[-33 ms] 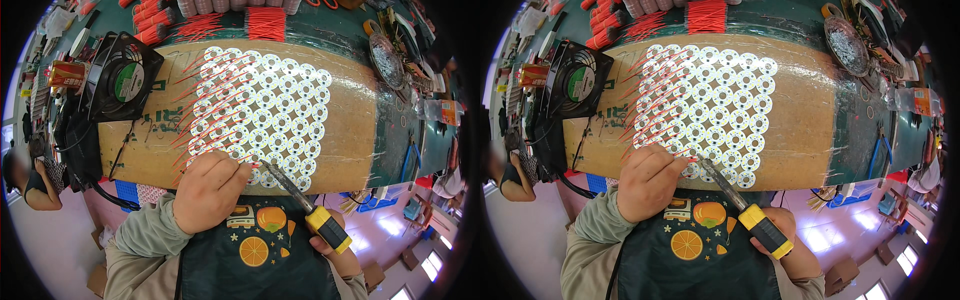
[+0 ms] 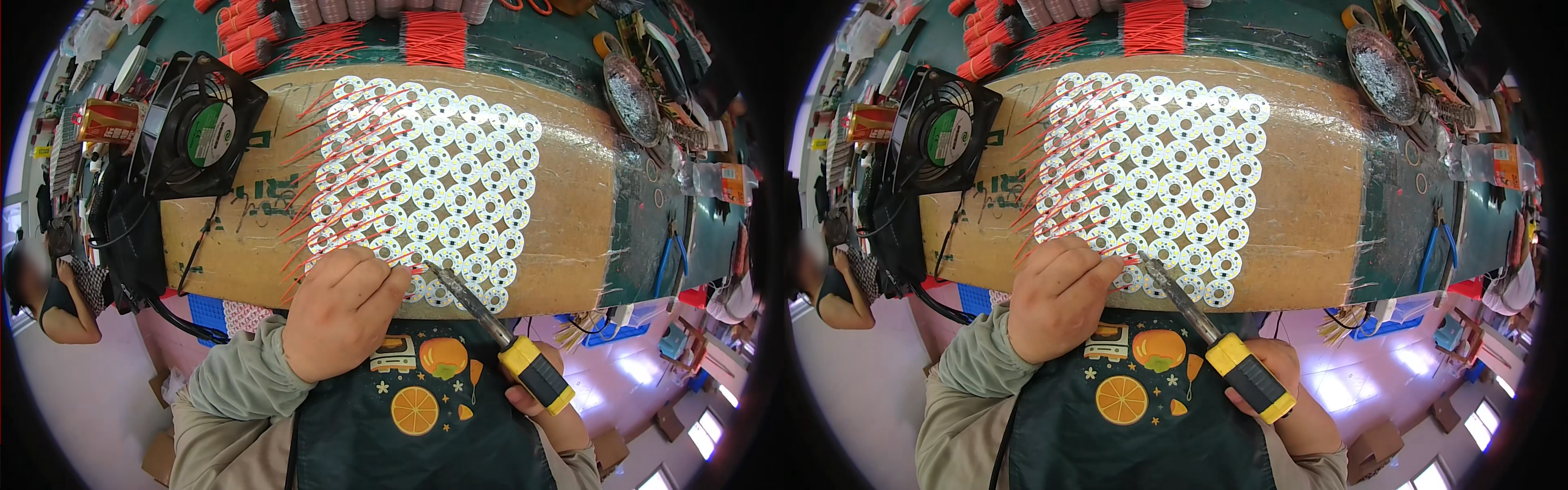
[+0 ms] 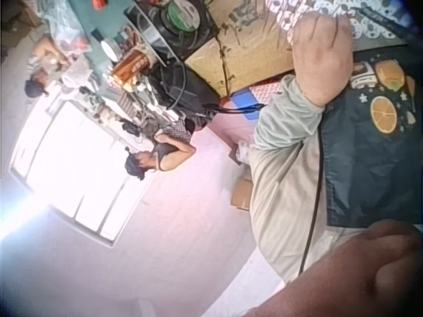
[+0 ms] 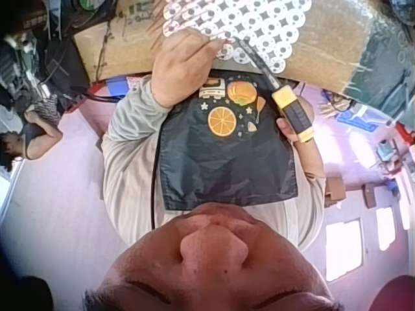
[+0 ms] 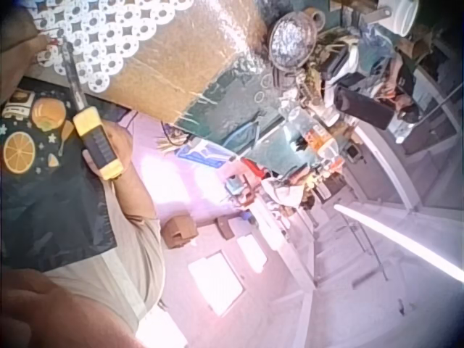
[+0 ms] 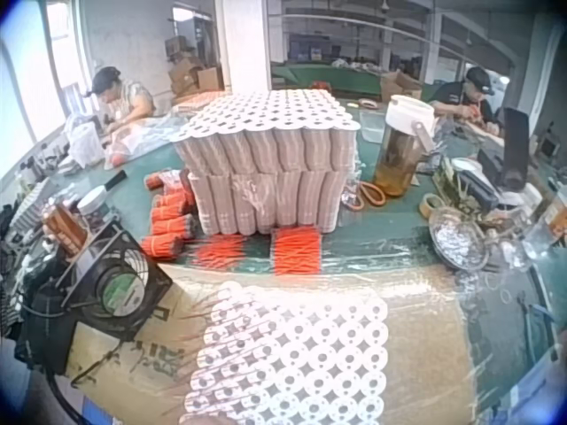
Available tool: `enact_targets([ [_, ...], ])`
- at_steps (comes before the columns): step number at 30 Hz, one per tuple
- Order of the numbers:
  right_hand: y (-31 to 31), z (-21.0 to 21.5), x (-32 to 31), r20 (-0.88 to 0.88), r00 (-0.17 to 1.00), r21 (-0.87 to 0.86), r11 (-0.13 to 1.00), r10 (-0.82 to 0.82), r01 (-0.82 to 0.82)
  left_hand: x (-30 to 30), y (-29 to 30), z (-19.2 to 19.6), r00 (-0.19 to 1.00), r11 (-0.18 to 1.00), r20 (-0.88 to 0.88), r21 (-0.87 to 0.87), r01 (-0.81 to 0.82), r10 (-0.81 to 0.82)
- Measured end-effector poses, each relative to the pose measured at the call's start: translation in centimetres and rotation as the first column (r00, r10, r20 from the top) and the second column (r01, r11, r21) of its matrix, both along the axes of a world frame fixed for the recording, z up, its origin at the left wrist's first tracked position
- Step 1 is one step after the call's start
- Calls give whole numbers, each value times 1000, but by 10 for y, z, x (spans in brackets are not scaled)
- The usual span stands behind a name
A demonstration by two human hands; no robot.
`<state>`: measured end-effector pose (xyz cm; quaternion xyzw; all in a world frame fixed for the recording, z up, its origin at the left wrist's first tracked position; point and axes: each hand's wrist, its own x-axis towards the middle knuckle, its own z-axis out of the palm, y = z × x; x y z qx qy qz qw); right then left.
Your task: The person solders red wires onto a grid of circular electronic components on a workbench using a soldering iron.
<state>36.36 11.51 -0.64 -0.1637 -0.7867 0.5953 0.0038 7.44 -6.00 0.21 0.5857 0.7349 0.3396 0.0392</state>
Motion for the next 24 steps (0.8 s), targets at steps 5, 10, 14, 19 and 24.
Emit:
enact_targets([
  [5,-12,8,-14,30,992,85,989,-124,121,0,0,0,1000,1000,0,-5,3,-3],
  [10,-14,7,-14,20,992,119,985,-128,125,0,0,0,1000,1000,8,-15,8,-8],
  [14,-14,7,-11,22,989,76,986,-149,147,-1,0,-1,1000,1000,14,-7,12,-11],
  [19,-3,17,-9,102,987,-113,985,-122,133,-1,0,-2,1000,1000,11,-5,13,-13],
  [24,-2,17,-12,91,988,-81,988,-126,133,-2,1,1,1000,1000,7,-19,10,-9],
])
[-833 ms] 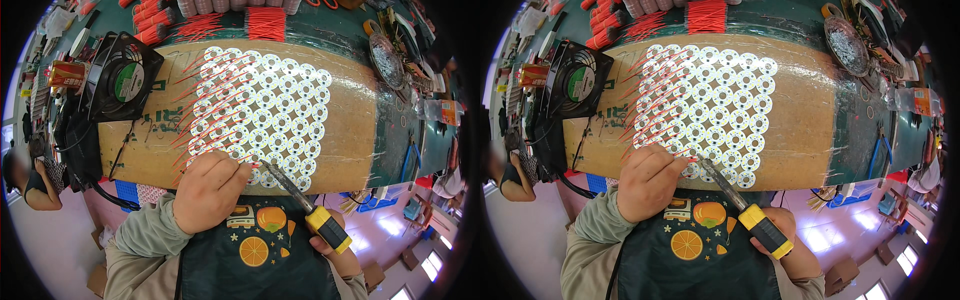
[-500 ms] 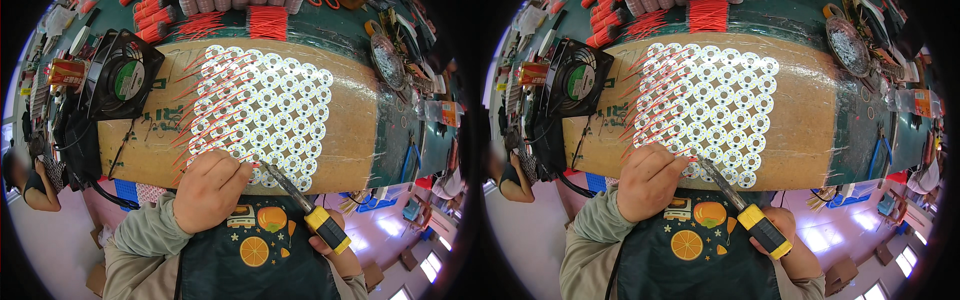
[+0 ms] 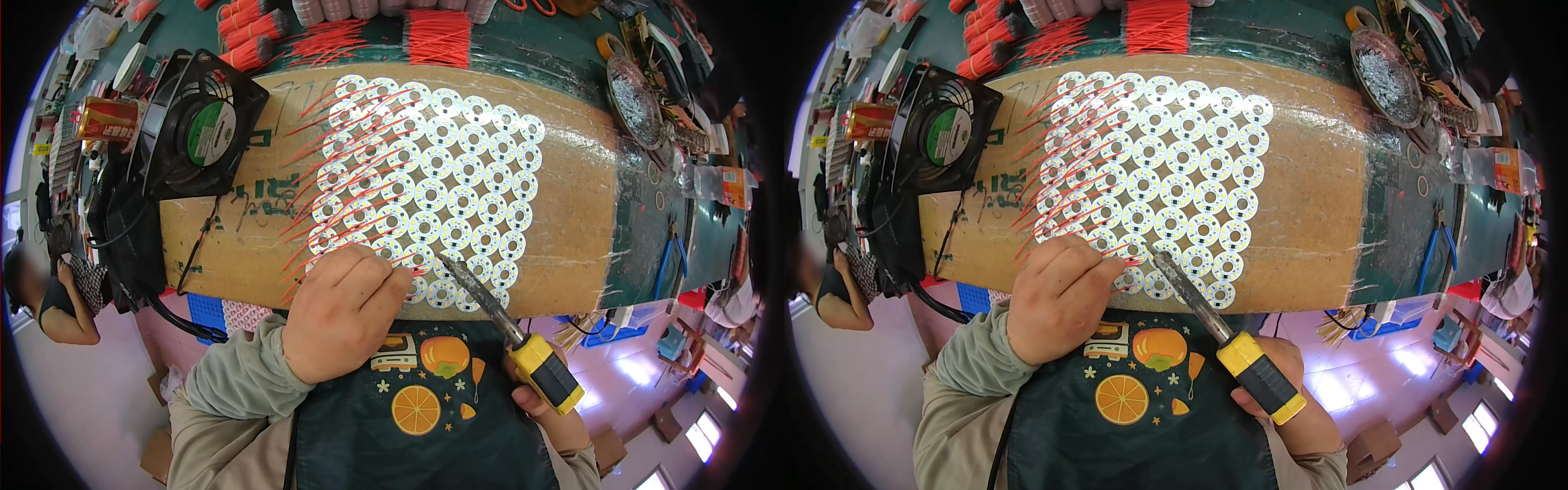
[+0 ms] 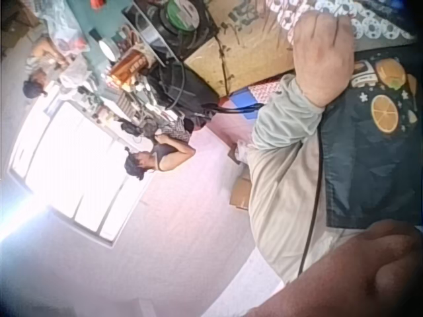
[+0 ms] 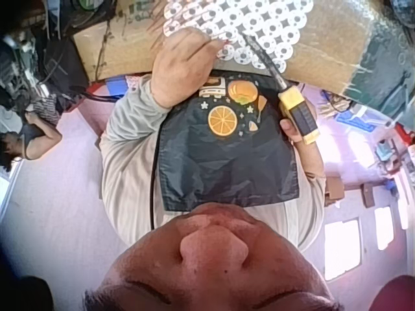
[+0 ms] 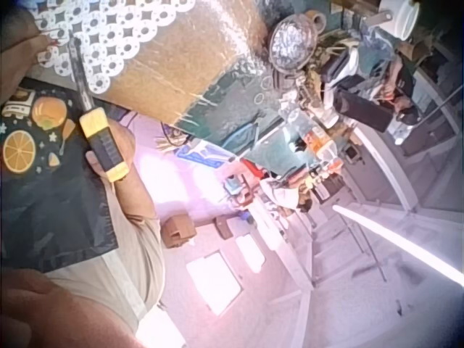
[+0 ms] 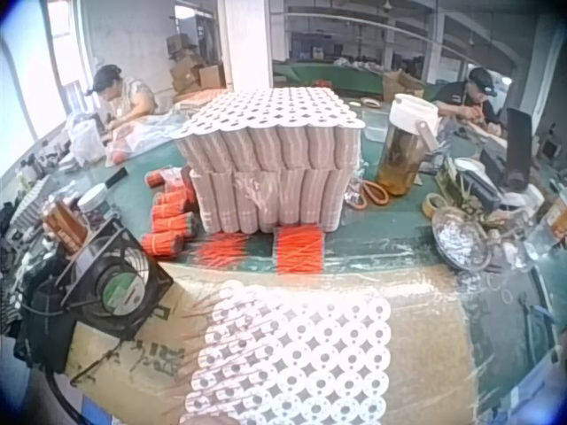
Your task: The person solders red wires onto a grid of circular electronic components on a workbench using a soldering iron.
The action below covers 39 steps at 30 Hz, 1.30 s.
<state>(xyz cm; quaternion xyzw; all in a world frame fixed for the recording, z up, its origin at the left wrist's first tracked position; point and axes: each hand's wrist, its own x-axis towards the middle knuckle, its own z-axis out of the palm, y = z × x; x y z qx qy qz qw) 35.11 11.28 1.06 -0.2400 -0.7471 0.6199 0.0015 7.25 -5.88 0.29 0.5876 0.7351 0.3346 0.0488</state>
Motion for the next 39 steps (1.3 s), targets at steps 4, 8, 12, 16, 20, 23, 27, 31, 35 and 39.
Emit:
enact_targets([
  [4,2,-6,4,12,1000,20,1000,18,-18,-3,2,6,1000,1000,8,-15,-23,23],
  [8,-2,-10,0,-4,1000,23,999,-24,24,-22,9,24,988,1000,155,-19,20,-17],
  [12,-1,-14,-1,11,999,12,999,-40,40,-35,15,24,989,999,146,-31,8,-3],
  [16,6,-9,-15,-6,1000,-67,998,-16,16,-35,25,15,991,1000,132,5,-10,10],
  [20,12,-11,-23,-58,993,87,992,99,-94,-35,28,6,995,1000,100,-1,0,0],
  [23,10,-13,-21,-23,997,44,996,76,-75,-36,28,2,998,1000,69,-5,-3,3],
  [27,11,-17,-18,-33,997,81,994,75,-72,-35,28,2,998,1000,58,-12,-4,4],
  [31,10,-18,-18,-34,996,73,994,81,-78,-34,27,2,999,1000,45,-19,-10,11],
  [35,10,-17,-22,-49,995,93,992,90,-85,-34,28,2,999,1000,35,-18,-14,15],
  [39,10,-19,-21,-106,989,146,986,100,-84,-34,28,3,999,1000,30,-22,-14,14],
])
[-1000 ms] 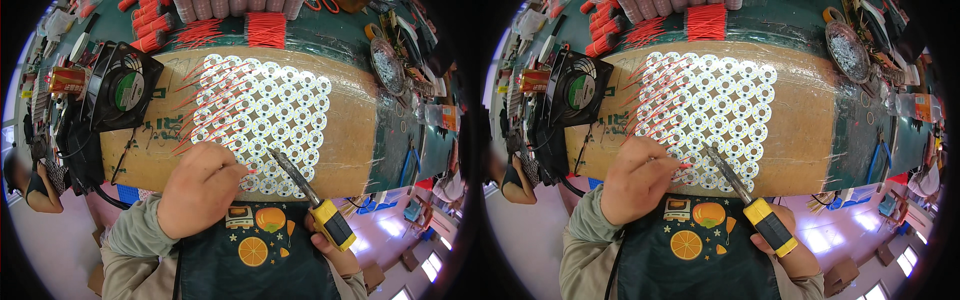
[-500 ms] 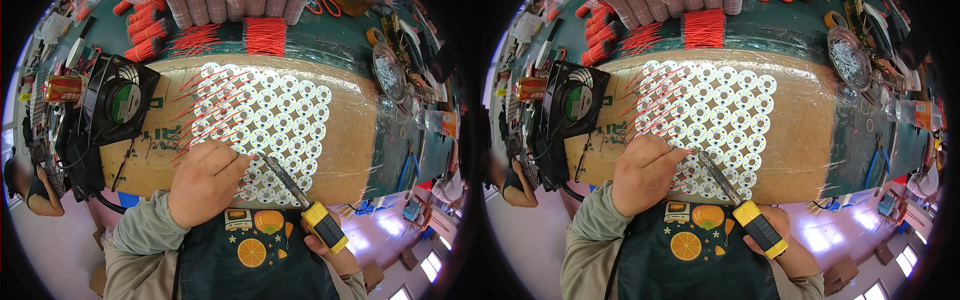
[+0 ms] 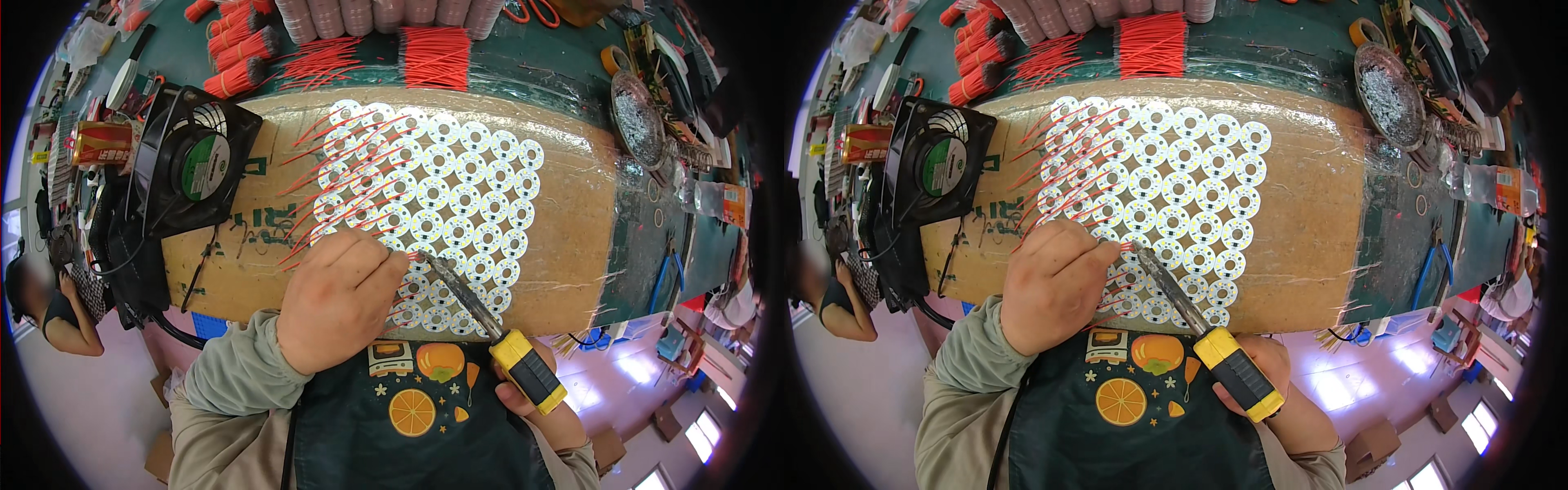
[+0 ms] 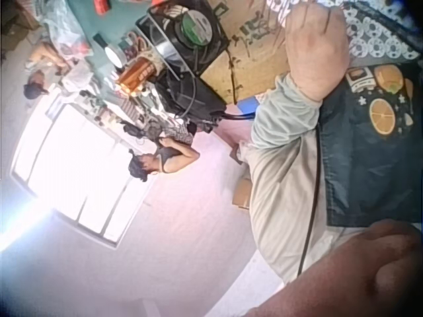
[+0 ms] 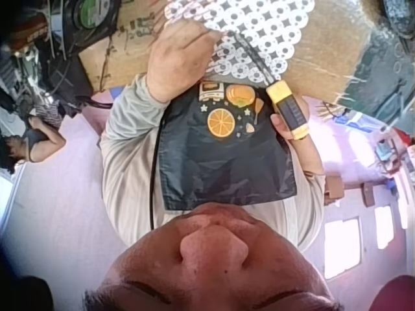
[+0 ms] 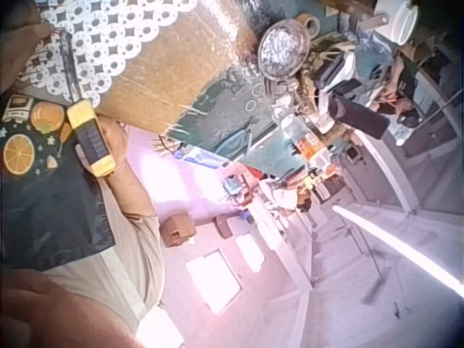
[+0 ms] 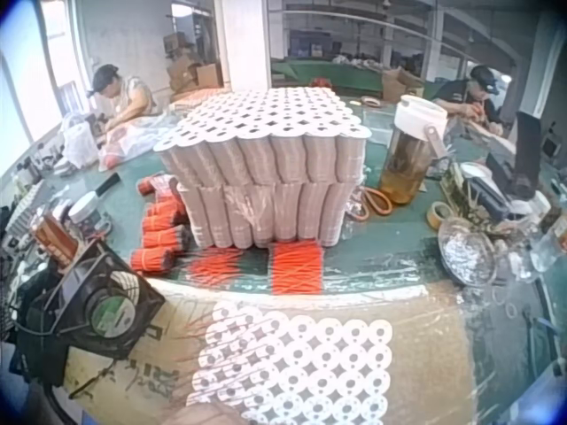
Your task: The person solders red wires onto a grid of circular electronic components on a workbench using a soldering iron.
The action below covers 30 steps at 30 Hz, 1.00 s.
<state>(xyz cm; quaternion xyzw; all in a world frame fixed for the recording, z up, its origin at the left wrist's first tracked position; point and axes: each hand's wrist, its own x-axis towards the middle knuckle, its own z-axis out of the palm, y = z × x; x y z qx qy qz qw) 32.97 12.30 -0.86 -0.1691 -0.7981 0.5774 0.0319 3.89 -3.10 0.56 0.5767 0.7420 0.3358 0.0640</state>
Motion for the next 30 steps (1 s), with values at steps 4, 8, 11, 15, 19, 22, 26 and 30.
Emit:
enact_targets([
  [4,0,2,-3,-10,1000,0,1000,1,-1,0,0,-1,1000,1000,0,-1,-1,1],
  [8,3,6,-2,16,999,-63,997,34,-33,1,-1,-1,1000,1000,0,4,-9,9],
  [11,2,9,0,79,996,-140,988,-49,60,2,0,-2,1000,1000,-1,-7,-11,11],
  [15,-3,21,-7,157,981,-225,963,-115,149,2,-1,2,999,999,-20,-4,-33,32],
  [19,2,20,3,140,989,-160,984,-55,78,4,-1,9,999,999,-37,52,-8,9],
  [22,1,20,5,150,987,-156,985,-55,78,7,-3,5,999,998,-16,48,45,-44],
  [26,3,11,8,102,994,-134,990,-31,44,10,-3,0,998,998,9,17,57,-57],
  [30,2,15,5,134,991,-150,988,-12,32,7,-3,-1,997,997,18,27,73,-73],
])
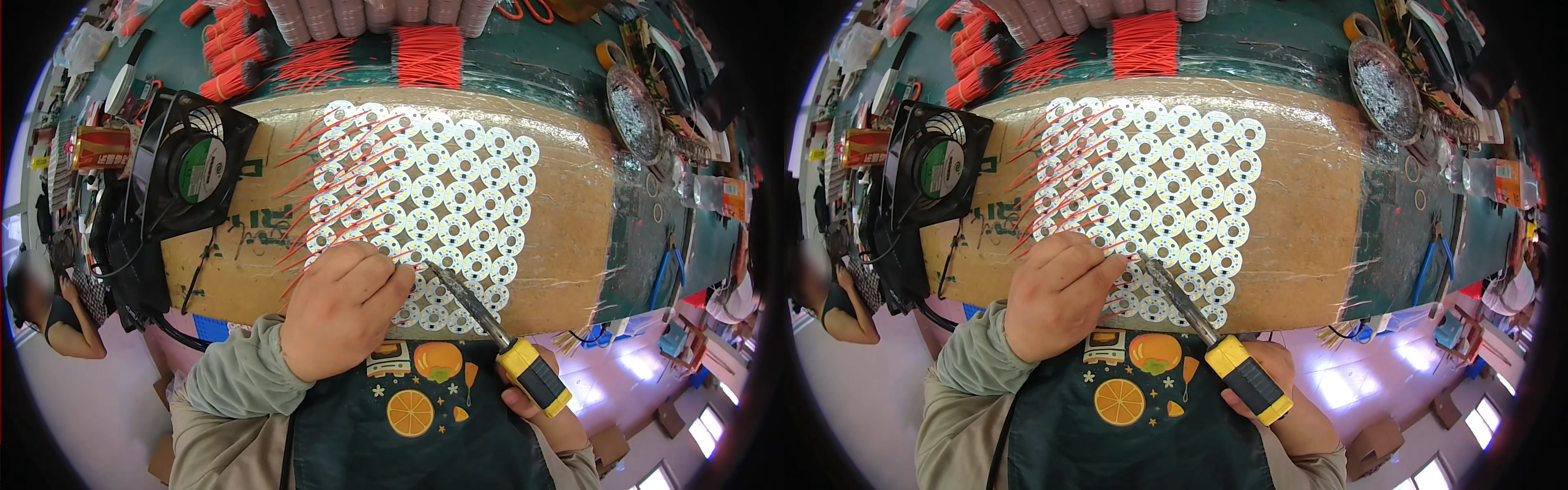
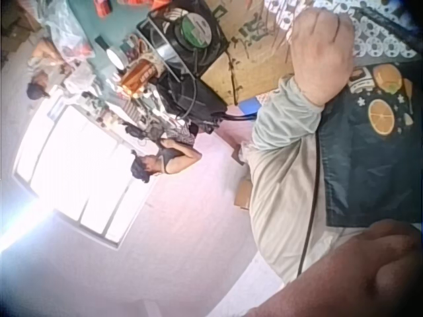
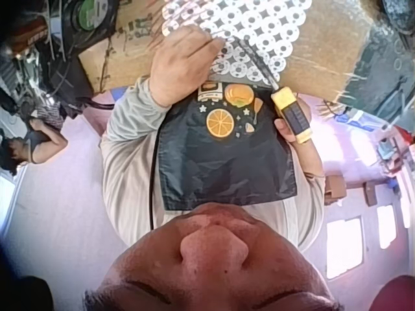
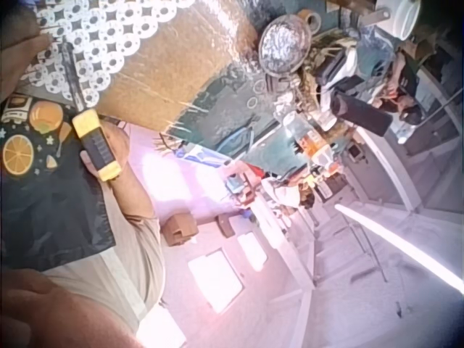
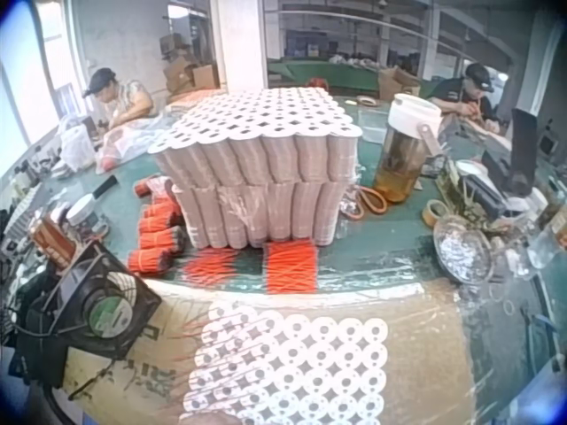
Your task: The person solders red wires onto a grid of circular electronic components on a workbench using a soldering iron.
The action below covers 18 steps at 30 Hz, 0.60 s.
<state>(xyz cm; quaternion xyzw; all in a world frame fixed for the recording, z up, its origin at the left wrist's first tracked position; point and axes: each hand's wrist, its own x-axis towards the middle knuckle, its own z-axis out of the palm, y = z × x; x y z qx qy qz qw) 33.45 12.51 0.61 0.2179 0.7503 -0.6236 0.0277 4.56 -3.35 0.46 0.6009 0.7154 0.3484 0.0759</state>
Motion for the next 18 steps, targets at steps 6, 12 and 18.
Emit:
enact_targets([
  [6,-3,-11,4,-73,997,87,996,5,2,3,-1,0,999,999,-27,-27,-19,18],
  [12,-5,-9,4,-87,996,93,995,-16,25,3,0,1,1000,999,-26,-39,-16,15],
  [18,-9,5,-3,-57,995,8,997,-80,81,2,0,-1,1000,1000,-23,-23,-19,19],
])
